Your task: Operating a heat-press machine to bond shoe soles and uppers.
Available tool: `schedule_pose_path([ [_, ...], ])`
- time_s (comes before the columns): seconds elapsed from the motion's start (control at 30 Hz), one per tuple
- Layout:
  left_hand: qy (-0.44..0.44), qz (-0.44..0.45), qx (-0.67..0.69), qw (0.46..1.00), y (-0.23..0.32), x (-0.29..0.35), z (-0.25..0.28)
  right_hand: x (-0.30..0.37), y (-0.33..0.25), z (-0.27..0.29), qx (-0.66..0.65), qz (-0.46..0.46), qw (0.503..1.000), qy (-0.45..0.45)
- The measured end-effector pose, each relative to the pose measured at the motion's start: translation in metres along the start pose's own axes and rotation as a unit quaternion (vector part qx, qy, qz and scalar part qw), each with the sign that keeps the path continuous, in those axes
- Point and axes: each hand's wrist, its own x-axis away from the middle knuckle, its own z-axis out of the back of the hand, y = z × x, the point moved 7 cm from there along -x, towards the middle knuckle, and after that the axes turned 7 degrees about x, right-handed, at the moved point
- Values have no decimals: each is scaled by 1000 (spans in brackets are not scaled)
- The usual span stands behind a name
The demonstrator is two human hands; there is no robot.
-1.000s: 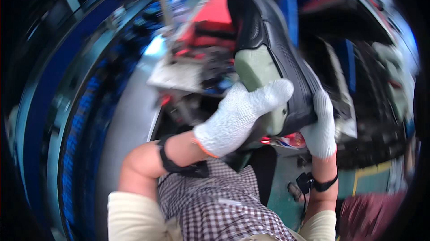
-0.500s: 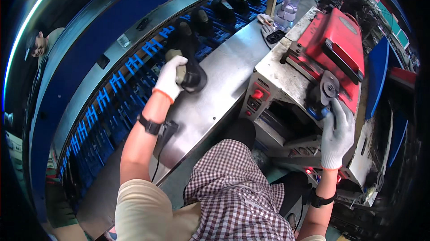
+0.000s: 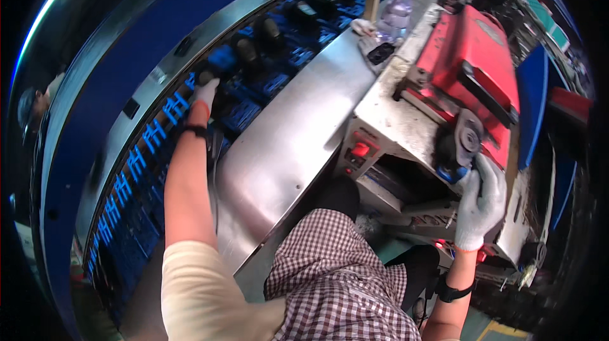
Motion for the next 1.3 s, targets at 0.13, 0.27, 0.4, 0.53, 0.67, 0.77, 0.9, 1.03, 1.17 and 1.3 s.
schedule_pose_path([
  [0.13, 116, -207, -123, 964, 63, 129, -58, -3, 2, 5, 34, 8, 999, 14],
  [0.27, -60, -380, 48, 922, 176, 305, -118, -1, 15, 4, 31, 16, 999, 5],
  [0.4, -213, -584, 54, 782, 263, 439, -176, 7, 15, 4, 17, 21, 1000, 4],
  [0.53, -286, -691, 57, 661, 311, 528, -237, 14, 18, 5, -11, -20, 1000, -3],
  [0.67, -248, -715, -34, 653, 327, 547, -282, 18, 12, 7, -15, -19, 1000, 1],
  [0.77, -241, -709, -7, 663, 311, 544, -278, 18, 11, 2, -30, -2, 1000, -2],
  [0.9, -265, -638, 71, 719, 264, 522, -246, 13, 23, 6, -39, 45, 998, 31],
  [1.03, -81, -479, -110, 867, 166, 405, -194, 5, 33, 7, -18, 45, 999, -21],
  [1.17, 136, -285, -177, 932, 107, 292, -32, 10, 55, -28, -164, -57, 981, -88],
  [1.3, 386, 24, -178, 905, -3, 214, 130, 16, 38, -30, -194, -123, 966, -117],
])
